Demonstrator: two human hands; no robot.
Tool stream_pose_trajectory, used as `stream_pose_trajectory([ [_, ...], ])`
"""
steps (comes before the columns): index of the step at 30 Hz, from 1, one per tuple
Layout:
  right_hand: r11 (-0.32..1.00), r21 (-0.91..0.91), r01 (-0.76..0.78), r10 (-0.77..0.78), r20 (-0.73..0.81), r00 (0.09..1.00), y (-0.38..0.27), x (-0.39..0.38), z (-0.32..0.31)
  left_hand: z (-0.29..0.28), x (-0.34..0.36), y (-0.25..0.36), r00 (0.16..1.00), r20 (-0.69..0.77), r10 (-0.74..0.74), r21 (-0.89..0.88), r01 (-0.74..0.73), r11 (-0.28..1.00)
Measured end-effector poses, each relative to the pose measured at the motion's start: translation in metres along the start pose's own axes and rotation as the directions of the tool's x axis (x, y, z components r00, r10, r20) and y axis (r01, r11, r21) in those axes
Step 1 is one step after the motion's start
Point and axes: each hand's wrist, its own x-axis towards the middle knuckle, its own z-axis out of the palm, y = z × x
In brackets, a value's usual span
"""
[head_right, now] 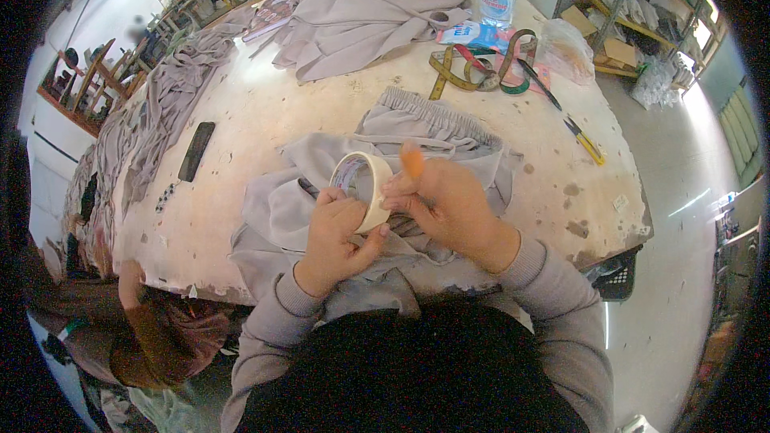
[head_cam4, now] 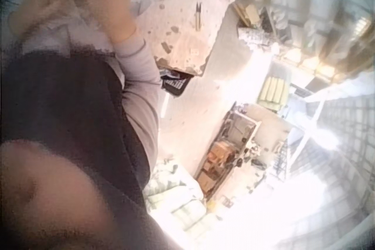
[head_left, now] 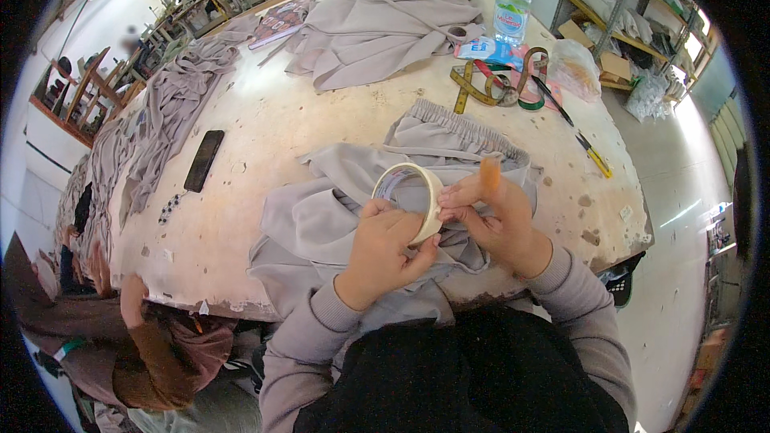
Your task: The person repairs a light gray garment on a work table. They use a utility knife to cut threads, apply adhesive tape to secure seams, and mark areas with a black marker. The garment is repeatedly folded and unfolded to access different sections.
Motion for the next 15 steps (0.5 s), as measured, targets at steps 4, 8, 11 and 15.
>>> stream_pose_trajectory([
  [4,0.972,-0.211,0.104,-0.105,0.007,0.994,-0.002,-0.002,0.002,0.003,-0.001,0.004,1.0,-0.015,-0.027,0.003,0.027,1.0],
  [8,0.973,-0.216,0.086,-0.112,-0.11,0.988,-0.01,0.002,0.006,0.004,-0.004,0.006,0.998,-0.054,-0.025,0.042,0.027,0.999],
  [11,0.991,-0.136,0.014,-0.024,-0.075,0.997,-0.009,0.005,0.004,0.005,-0.004,0.004,0.999,-0.019,-0.031,0.016,0.032,0.999],
  [15,0.996,-0.089,0.009,-0.011,-0.026,1.0,-0.005,0.005,-0.001,0.006,-0.004,0.0,0.989,0.145,-0.008,-0.303,0.052,0.952],
])
